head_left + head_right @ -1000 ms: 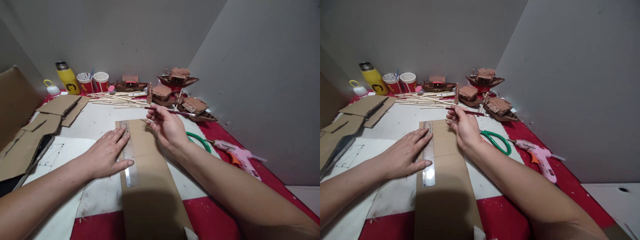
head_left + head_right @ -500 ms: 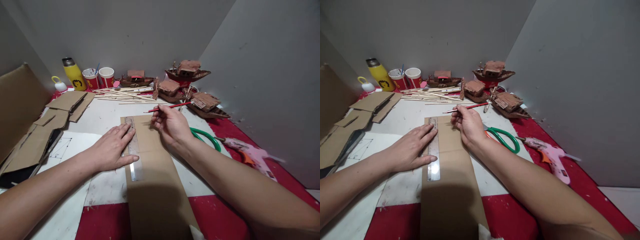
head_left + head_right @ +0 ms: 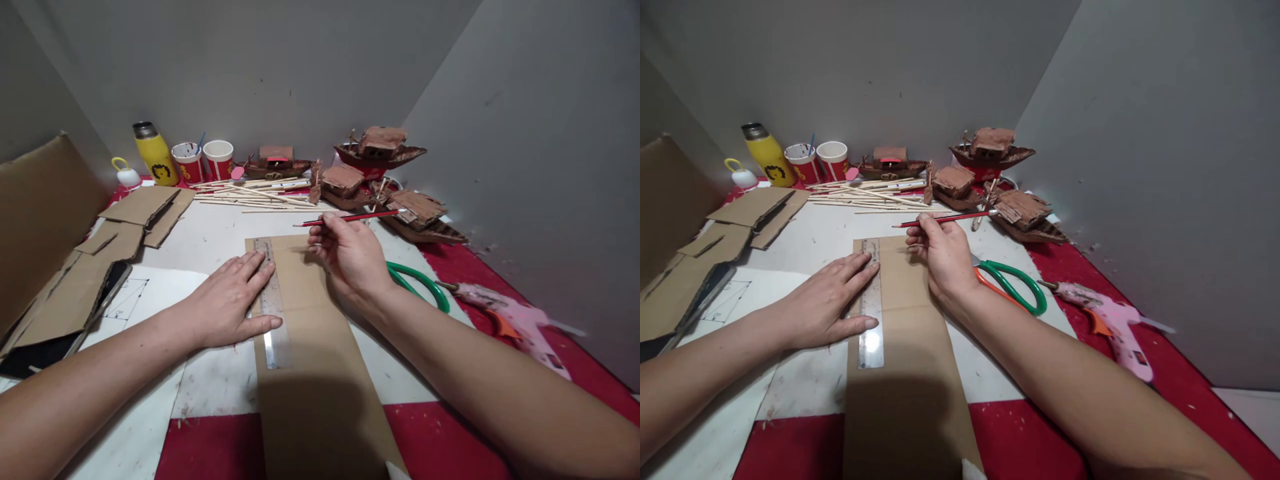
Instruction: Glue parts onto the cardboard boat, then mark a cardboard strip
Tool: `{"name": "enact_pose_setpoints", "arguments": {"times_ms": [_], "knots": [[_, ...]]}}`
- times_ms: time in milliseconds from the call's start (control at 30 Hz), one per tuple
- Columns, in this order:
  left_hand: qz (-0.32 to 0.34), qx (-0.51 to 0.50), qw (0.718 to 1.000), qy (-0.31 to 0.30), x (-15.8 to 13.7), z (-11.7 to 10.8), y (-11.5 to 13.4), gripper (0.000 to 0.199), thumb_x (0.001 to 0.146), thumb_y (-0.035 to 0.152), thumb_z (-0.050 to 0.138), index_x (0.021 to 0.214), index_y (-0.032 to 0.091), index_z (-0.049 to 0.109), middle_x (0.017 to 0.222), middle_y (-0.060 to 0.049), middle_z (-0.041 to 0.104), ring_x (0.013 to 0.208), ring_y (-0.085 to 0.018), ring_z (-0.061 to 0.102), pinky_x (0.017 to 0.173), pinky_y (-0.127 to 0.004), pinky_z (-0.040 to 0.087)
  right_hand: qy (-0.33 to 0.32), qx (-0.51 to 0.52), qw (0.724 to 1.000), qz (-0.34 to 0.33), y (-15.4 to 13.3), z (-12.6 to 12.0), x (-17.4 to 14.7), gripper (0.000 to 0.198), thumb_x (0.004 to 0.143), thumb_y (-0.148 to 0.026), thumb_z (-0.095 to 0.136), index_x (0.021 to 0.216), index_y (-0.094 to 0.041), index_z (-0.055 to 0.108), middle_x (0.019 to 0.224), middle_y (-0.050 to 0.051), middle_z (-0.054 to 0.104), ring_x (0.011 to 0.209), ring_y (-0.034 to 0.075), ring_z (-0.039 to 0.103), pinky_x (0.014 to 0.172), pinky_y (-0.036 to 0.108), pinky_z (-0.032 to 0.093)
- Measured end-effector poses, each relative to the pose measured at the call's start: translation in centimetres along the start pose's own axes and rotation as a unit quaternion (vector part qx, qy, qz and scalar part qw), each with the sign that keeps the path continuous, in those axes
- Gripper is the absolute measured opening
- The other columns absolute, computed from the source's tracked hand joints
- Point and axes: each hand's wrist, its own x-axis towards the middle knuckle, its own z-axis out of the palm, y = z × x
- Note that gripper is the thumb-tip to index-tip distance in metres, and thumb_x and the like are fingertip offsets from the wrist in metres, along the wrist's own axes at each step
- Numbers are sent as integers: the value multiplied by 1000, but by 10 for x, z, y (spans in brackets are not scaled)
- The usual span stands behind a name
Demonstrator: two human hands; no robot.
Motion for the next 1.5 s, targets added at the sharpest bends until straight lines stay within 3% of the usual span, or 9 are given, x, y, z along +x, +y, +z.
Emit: {"name": "enact_pose_setpoints", "arguments": {"times_ms": [300, 633, 1033, 1233, 1500], "knots": [[-5, -19, 1000, 5, -2, 1, 0, 89, 86, 69, 42, 150, 9, 27, 156, -24, 21, 143, -37, 24, 114, -51, 24, -18, -36, 998, -56, 1, 1, -2, 25, 67, -35, 76, 81, -18, 65, 73, -1, 68, 63, 9, 61, 52, 18, 48], [-6, -18, 1000, 3, -2, 1, -1, 89, 87, 69, 42, 151, 9, 25, 157, -24, 21, 143, -36, 23, 115, -50, 22, -26, -20, 999, 14, 7, 1, -2, 19, 67, -29, 77, 79, -17, 68, 71, 0, 67, 62, 10, 61, 51, 18, 47], [0, -2, 1000, -3, -1, 0, 0, 89, 88, 70, 37, 150, 7, 26, 156, -26, 20, 143, -38, 24, 114, -50, 23, -21, -22, 999, 24, 7, 0, -2, 14, 73, -24, 70, 86, -18, 68, 70, -1, 67, 60, 9, 61, 52, 18, 48], [4, -11, 1000, 24, -1, 0, -3, 79, 92, 66, 31, 148, 10, 33, 155, -22, 27, 141, -35, 29, 113, -48, 25, -26, -16, 998, 61, 10, -1, -1, 8, 76, -23, 67, 83, -17, 67, 66, -1, 66, 57, 9, 60, 52, 18, 48], [-8, -23, 997, 68, -3, -10, 4, 70, 92, 61, 42, 145, 15, 39, 155, -19, 30, 141, -36, 28, 114, -52, 24, -14, -9, 998, 63, 10, 1, -2, 7, 80, -19, 62, 83, -16, 67, 66, 0, 66, 56, 9, 60, 51, 18, 48]]}}
